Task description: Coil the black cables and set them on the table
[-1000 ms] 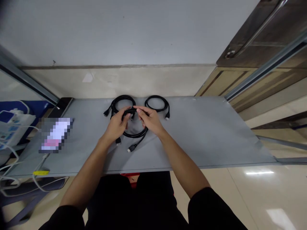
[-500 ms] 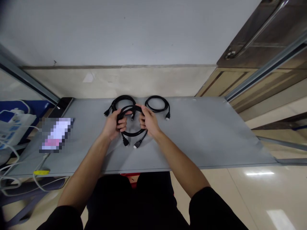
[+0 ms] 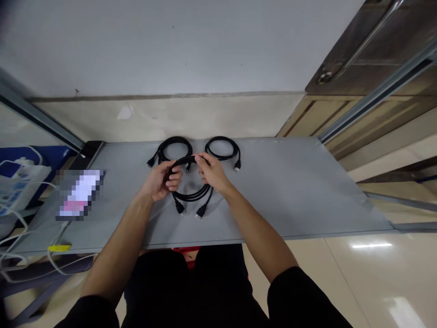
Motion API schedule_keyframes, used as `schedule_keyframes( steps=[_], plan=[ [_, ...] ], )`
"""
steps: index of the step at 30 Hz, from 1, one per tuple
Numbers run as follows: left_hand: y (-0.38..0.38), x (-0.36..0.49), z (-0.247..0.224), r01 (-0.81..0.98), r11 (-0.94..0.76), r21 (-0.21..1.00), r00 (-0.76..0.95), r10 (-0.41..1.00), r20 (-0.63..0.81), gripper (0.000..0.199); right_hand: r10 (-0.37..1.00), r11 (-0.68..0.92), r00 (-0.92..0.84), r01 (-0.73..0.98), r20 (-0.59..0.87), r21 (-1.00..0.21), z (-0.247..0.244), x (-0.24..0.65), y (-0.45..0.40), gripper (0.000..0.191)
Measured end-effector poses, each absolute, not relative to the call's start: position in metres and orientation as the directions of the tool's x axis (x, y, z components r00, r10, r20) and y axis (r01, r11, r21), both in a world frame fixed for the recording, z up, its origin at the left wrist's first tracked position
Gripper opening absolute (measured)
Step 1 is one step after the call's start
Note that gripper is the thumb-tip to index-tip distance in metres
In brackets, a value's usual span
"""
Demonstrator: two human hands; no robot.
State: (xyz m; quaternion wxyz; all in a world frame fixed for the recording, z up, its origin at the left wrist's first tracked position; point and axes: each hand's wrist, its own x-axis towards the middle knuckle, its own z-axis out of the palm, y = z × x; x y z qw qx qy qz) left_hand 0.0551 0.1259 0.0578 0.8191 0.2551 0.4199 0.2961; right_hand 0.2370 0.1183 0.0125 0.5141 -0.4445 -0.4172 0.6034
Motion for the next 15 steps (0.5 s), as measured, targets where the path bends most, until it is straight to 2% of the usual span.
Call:
schedule_keyframes(
  steps=[5,8,12,15],
  plan=[
    [0.127,0.053,0.056,-0.253,0.742,0.621,0.545,0.639,-0.542,0.045,0.993,-0.114,-0.065,-0.248,-0.101,-0.962,0.011,0.239,0.119,0.063],
    [0.129,0.049,0.057,-0.384,0.726,0.571,0.505,0.683,-0.528,0.041,0.989,-0.135,-0.096,-0.304,-0.110,-0.943,0.008,0.234,0.120,0.065],
    [0.129,0.048,0.060,-0.587,0.605,0.539,0.419,0.796,-0.437,0.038,0.976,-0.215,-0.131,-0.404,-0.176,-0.889,0.005,0.222,0.119,0.065],
    [0.127,0.057,0.057,-0.548,0.575,0.608,0.384,0.818,-0.428,0.039,0.981,-0.193,-0.084,-0.440,-0.174,-0.877,0.006,0.218,0.120,0.070]
  ],
)
